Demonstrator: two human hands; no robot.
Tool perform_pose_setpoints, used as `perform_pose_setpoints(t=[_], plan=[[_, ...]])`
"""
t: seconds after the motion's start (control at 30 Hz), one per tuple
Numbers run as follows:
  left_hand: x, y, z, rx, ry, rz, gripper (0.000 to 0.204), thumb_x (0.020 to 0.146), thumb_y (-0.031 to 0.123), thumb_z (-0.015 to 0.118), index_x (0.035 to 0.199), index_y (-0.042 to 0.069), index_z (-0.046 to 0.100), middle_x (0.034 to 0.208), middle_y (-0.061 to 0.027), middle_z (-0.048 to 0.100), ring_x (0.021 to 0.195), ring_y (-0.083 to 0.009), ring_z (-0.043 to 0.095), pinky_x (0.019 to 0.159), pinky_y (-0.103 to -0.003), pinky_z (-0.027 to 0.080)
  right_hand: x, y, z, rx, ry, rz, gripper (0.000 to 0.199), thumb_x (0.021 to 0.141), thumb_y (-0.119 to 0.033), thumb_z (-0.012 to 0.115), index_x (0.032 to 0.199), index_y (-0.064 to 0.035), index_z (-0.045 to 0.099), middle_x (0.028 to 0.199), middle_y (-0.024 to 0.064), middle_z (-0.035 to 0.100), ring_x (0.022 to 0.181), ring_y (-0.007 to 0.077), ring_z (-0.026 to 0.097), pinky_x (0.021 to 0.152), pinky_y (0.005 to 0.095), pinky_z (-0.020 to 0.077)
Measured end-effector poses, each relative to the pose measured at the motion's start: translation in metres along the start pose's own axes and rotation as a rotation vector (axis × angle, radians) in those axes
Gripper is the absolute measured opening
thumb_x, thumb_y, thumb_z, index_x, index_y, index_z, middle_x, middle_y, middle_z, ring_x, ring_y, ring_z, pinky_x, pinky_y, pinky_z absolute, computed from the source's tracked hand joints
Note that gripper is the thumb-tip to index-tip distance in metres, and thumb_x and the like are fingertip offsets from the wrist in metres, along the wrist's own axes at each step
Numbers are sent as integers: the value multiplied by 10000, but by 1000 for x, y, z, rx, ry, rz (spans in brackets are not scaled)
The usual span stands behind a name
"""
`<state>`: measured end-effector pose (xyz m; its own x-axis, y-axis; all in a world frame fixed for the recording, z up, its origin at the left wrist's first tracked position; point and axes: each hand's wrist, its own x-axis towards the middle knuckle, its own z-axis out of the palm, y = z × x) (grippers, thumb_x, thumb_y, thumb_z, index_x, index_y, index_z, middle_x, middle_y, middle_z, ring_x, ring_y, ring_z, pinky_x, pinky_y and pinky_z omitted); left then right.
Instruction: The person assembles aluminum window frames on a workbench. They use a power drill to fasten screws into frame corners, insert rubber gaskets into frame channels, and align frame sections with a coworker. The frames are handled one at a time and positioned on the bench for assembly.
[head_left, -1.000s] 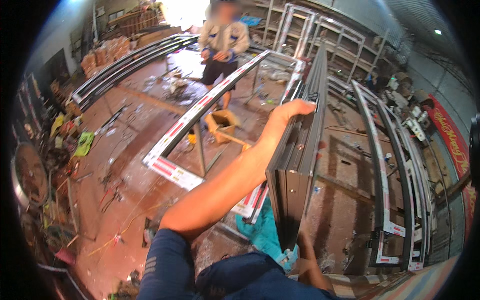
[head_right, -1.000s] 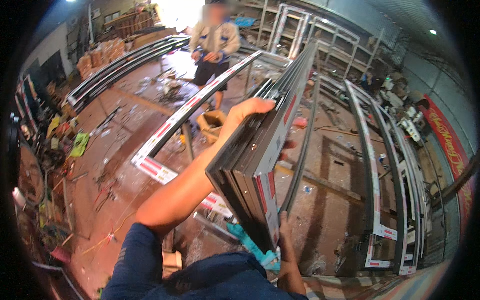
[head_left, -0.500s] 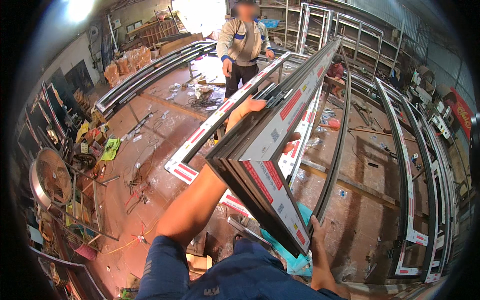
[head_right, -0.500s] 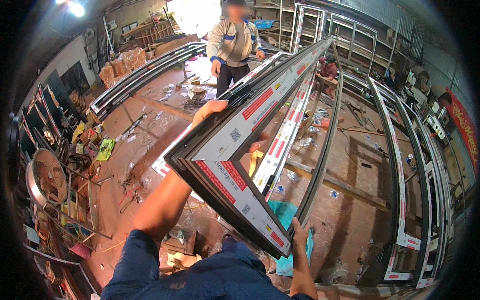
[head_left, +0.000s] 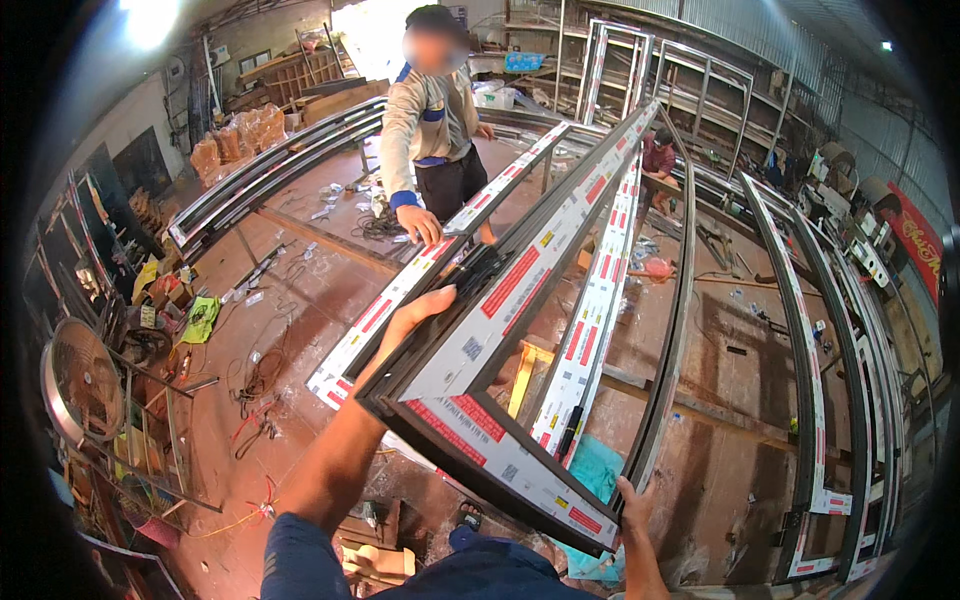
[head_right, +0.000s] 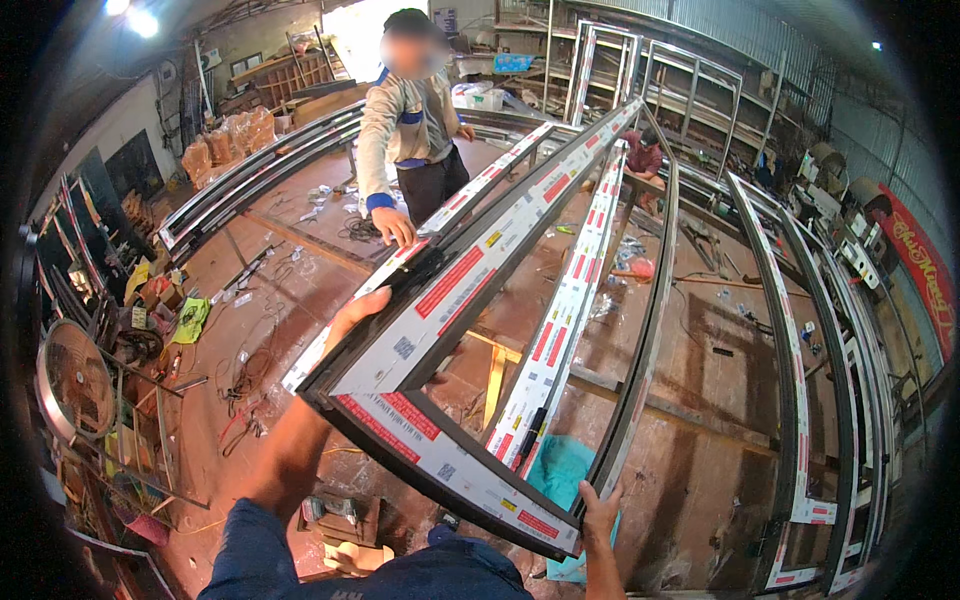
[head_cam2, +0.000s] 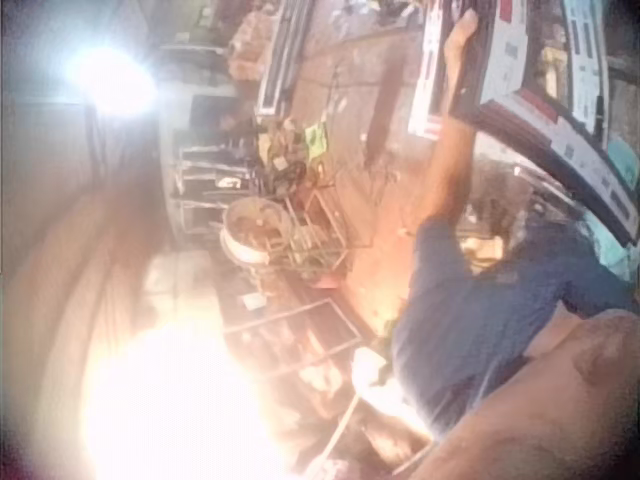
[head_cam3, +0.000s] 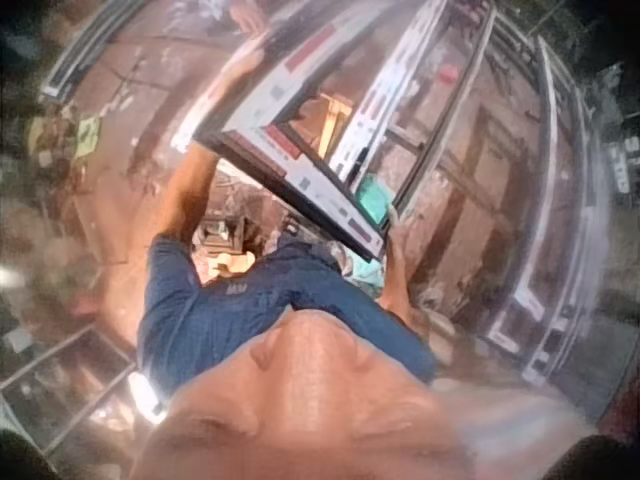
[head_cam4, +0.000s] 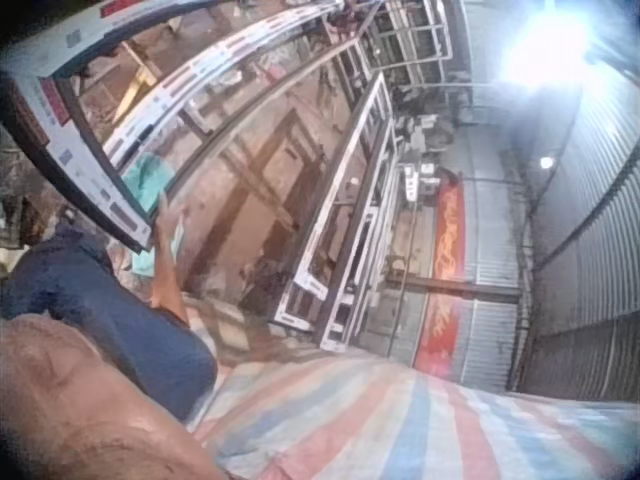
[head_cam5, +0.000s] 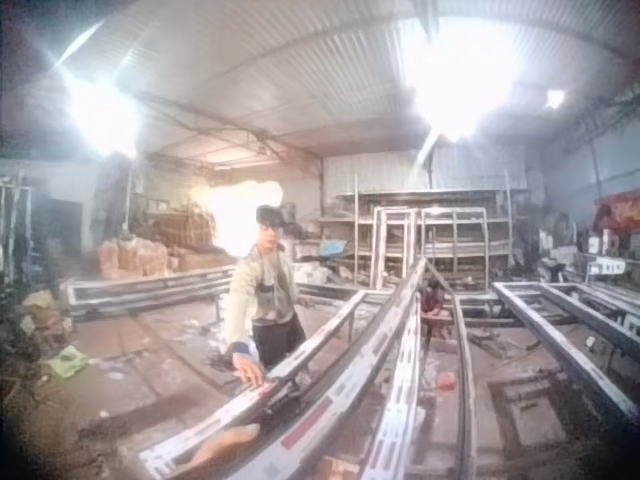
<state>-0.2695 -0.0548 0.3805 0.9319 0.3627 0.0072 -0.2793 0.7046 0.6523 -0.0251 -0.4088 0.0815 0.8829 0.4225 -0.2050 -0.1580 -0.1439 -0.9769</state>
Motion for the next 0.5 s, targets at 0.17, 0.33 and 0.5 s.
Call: perform_pose_setpoints(t=[0.17,0.33,0.5], plan=[[-8,10,-73,70,86,-11,927,971,574,706,1605,-26,394,1426,-329,617,1169,-530,702,843,-552,672,21,46,-7,15,-21,-8,885,891,-184,829,1617,-24,349,1403,159,602,1232,276,625,1057,397,510],[-31,17,-118,26,146,-229,829,968,509,743,1565,-7,488,1388,-277,676,1204,-410,722,1041,-533,596,1,-9,13,-209,72,-3,931,843,-197,861,1616,-6,377,1420,199,614,1228,296,640,1066,391,506],[-51,-2,-189,145,361,-328,770,967,560,746,1465,-10,607,1307,-213,738,1122,-301,752,1016,-432,592,10,14,1,-425,169,-38,946,831,-214,850,1631,-21,382,1388,207,657,1225,293,648,1079,386,495]])
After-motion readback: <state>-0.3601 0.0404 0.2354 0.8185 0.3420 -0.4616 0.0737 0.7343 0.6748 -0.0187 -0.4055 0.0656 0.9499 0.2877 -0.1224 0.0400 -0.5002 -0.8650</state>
